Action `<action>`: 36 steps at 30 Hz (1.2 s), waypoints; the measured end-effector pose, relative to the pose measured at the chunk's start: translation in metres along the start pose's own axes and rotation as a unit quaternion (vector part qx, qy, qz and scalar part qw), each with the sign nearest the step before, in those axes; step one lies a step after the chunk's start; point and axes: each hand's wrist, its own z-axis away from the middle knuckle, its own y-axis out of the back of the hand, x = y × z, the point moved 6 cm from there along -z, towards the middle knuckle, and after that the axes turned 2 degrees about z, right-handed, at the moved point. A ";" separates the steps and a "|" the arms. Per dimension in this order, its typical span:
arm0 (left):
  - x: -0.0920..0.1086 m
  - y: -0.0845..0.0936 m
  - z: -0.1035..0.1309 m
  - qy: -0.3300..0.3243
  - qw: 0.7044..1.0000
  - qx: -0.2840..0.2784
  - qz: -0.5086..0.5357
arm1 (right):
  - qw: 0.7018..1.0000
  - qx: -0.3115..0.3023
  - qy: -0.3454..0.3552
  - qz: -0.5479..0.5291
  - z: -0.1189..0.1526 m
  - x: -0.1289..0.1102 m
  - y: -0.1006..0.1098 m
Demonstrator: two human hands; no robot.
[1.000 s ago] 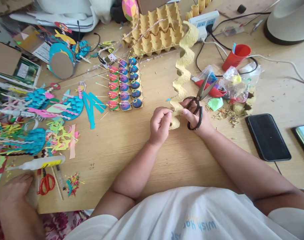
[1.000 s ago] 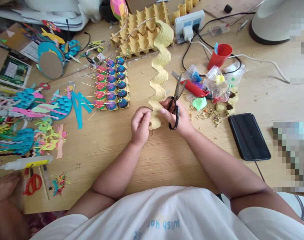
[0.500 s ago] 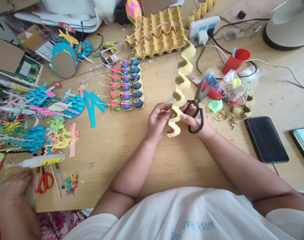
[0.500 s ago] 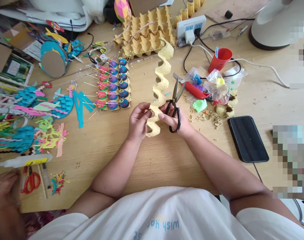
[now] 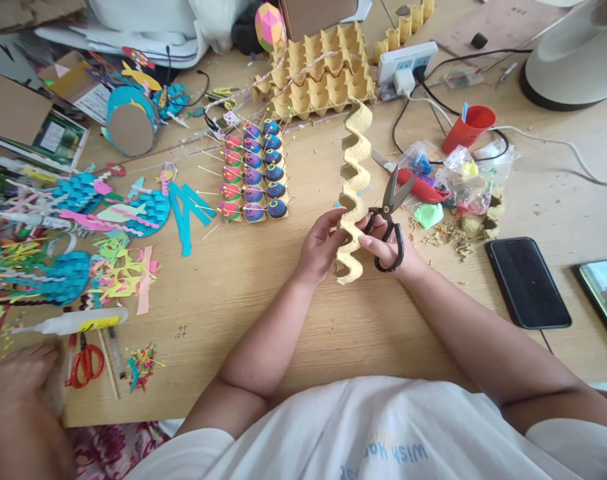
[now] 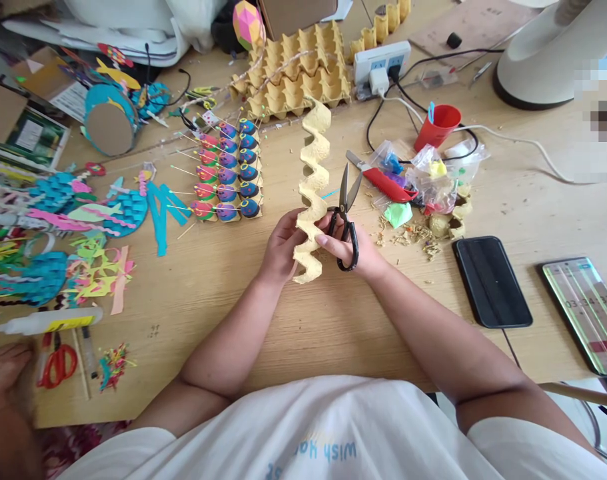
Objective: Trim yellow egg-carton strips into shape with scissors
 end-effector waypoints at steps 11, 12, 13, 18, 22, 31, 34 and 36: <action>0.007 -0.001 0.002 0.026 0.999 0.029 0.018 | 0.981 0.150 0.061 0.106 0.010 -0.005 0.011; 0.008 0.000 0.002 0.033 0.999 0.032 0.025 | 0.973 0.181 0.070 0.124 0.011 -0.006 0.015; 0.008 0.000 0.002 0.043 0.998 0.032 0.032 | 0.966 0.202 0.077 0.141 0.012 -0.006 0.019; 0.009 0.005 -0.005 0.035 0.996 0.029 0.078 | 0.956 0.176 0.080 0.221 0.008 -0.001 0.020; 0.013 0.008 -0.012 0.015 0.993 0.020 0.111 | 0.932 0.116 0.094 0.329 0.007 -0.001 0.011; 0.009 0.017 -0.012 0.017 0.994 0.053 0.096 | 0.854 0.083 0.150 0.491 0.011 -0.017 -0.003; 0.004 0.023 -0.012 0.048 0.992 0.081 0.087 | 0.828 0.088 0.148 0.534 0.012 -0.020 -0.004; 0.005 0.025 -0.012 0.048 0.992 0.087 0.082 | 0.810 0.100 0.150 0.558 0.012 -0.021 -0.004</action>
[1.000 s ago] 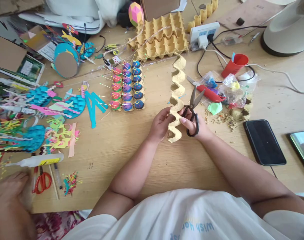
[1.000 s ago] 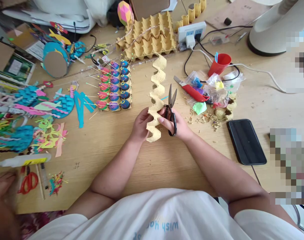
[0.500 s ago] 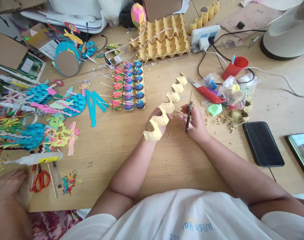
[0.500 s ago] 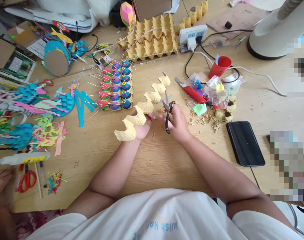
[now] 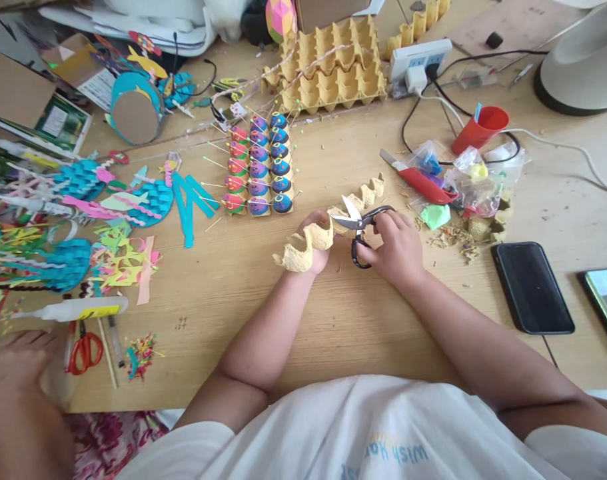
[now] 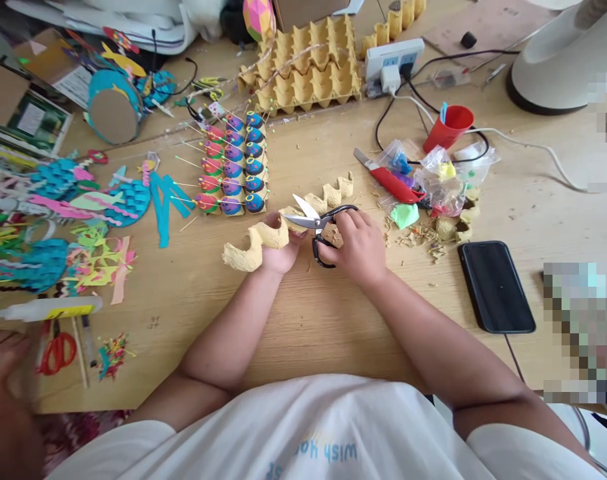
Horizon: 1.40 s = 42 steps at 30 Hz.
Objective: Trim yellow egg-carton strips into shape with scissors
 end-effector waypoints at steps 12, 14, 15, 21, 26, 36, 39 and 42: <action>0.003 0.011 0.000 -0.016 1.000 -0.013 -0.001 | 0.998 0.024 0.004 0.061 0.004 -0.004 0.003; 0.003 0.013 0.000 -0.015 1.000 -0.001 0.007 | 0.998 0.015 0.005 0.063 0.003 -0.004 0.002; 0.003 0.014 -0.001 -0.011 1.000 0.007 0.017 | 0.998 0.010 0.004 0.064 0.003 -0.003 0.002; 0.000 0.017 -0.004 -0.012 0.996 0.004 0.087 | 0.997 -0.008 -0.008 0.071 0.002 0.000 0.003; -0.001 0.020 -0.006 -0.022 0.999 0.015 0.042 | 0.997 -0.017 -0.004 0.073 0.001 0.000 0.006; -0.002 0.024 -0.007 -0.025 0.999 0.029 0.015 | 0.997 -0.021 -0.018 0.065 -0.002 0.003 0.009; 0.000 0.021 -0.005 -0.028 0.999 0.037 0.029 | 0.998 -0.026 -0.025 0.053 -0.001 0.004 0.010; 0.002 0.016 -0.004 -0.033 0.997 0.048 0.040 | 0.999 -0.026 -0.034 0.027 -0.001 0.005 0.009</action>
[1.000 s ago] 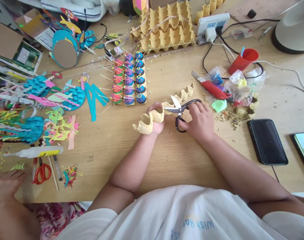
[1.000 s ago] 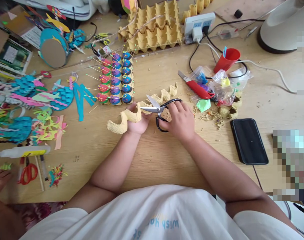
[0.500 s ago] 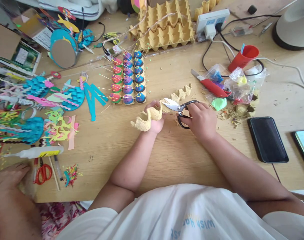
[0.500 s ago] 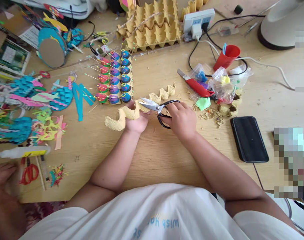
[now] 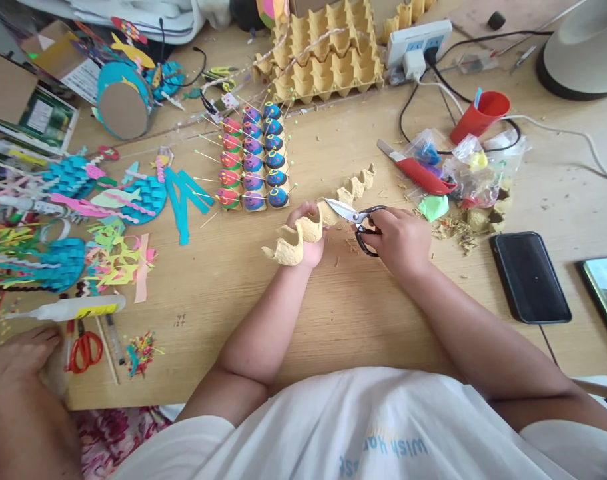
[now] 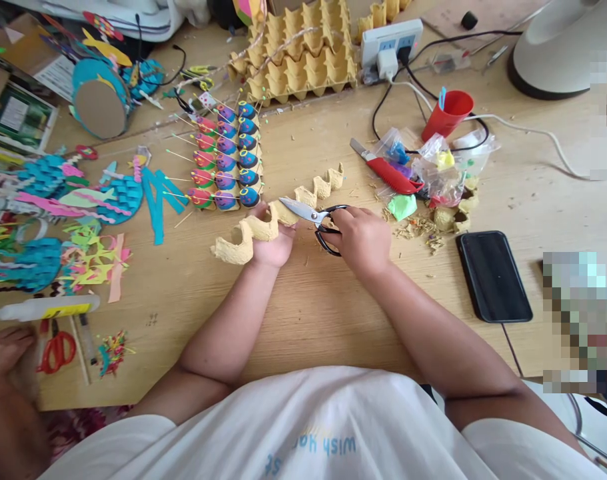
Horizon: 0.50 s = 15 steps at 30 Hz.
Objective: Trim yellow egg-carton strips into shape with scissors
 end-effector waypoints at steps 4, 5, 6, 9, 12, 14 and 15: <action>0.001 -0.002 0.002 0.007 1.000 0.022 0.009 | 0.995 0.038 -0.063 -0.063 0.001 0.011 -0.002; 0.001 -0.003 0.003 0.008 1.000 0.016 0.012 | 0.993 0.051 -0.080 -0.074 0.001 0.014 -0.002; 0.002 -0.005 0.004 0.009 1.000 0.004 0.013 | 0.991 0.062 -0.089 -0.079 0.001 0.016 -0.003; 0.003 -0.012 0.007 0.012 0.999 -0.037 0.002 | 0.993 0.070 -0.065 -0.076 -0.001 0.014 -0.004; 0.004 -0.015 0.011 0.019 0.999 -0.039 -0.001 | 0.996 0.060 -0.015 -0.061 -0.001 0.006 -0.006; 0.004 -0.015 0.012 0.026 0.999 -0.020 -0.002 | 0.997 0.058 0.008 -0.047 -0.001 0.002 -0.007; 0.004 -0.015 0.013 0.030 0.999 -0.014 0.000 | 0.997 0.059 0.017 -0.039 0.000 0.001 -0.008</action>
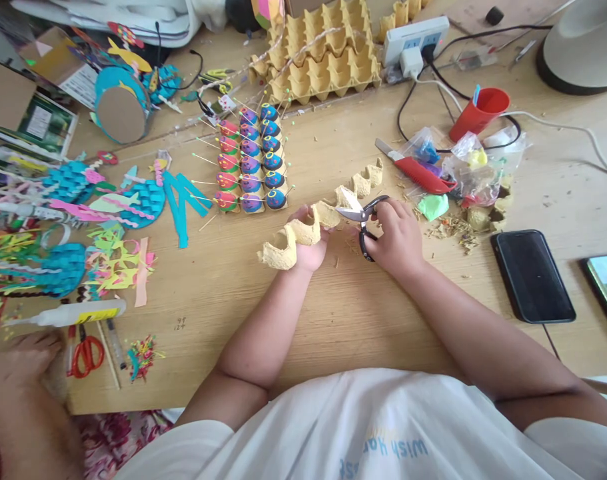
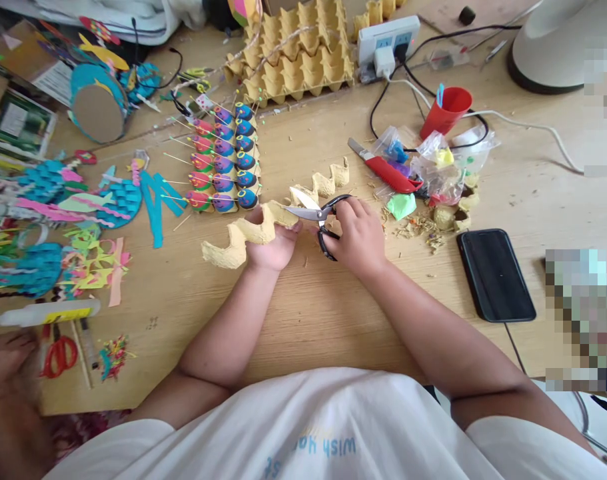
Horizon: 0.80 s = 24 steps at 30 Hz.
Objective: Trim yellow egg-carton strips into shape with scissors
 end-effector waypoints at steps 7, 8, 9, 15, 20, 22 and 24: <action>-0.003 0.000 -0.001 0.015 0.999 -0.007 0.043 | 0.998 0.006 0.030 0.056 0.004 -0.003 -0.003; -0.004 0.003 -0.001 0.015 0.999 0.004 0.042 | 0.998 0.008 0.029 0.061 0.004 -0.003 -0.003; -0.005 0.005 -0.002 0.014 0.999 0.014 0.043 | 0.997 0.009 0.027 0.066 0.004 -0.002 -0.002; -0.006 0.010 -0.005 0.004 0.998 0.010 0.055 | 0.996 0.000 0.011 0.087 0.002 0.002 0.000; -0.004 0.010 -0.007 -0.015 0.998 0.013 0.054 | 0.995 0.006 0.007 0.102 0.000 0.002 0.006; -0.003 0.007 -0.008 -0.023 0.998 -0.003 0.052 | 0.995 0.007 0.000 0.103 -0.001 0.003 0.008; -0.002 0.004 -0.008 -0.035 0.998 -0.022 0.047 | 0.995 0.006 -0.010 0.096 -0.001 0.004 0.008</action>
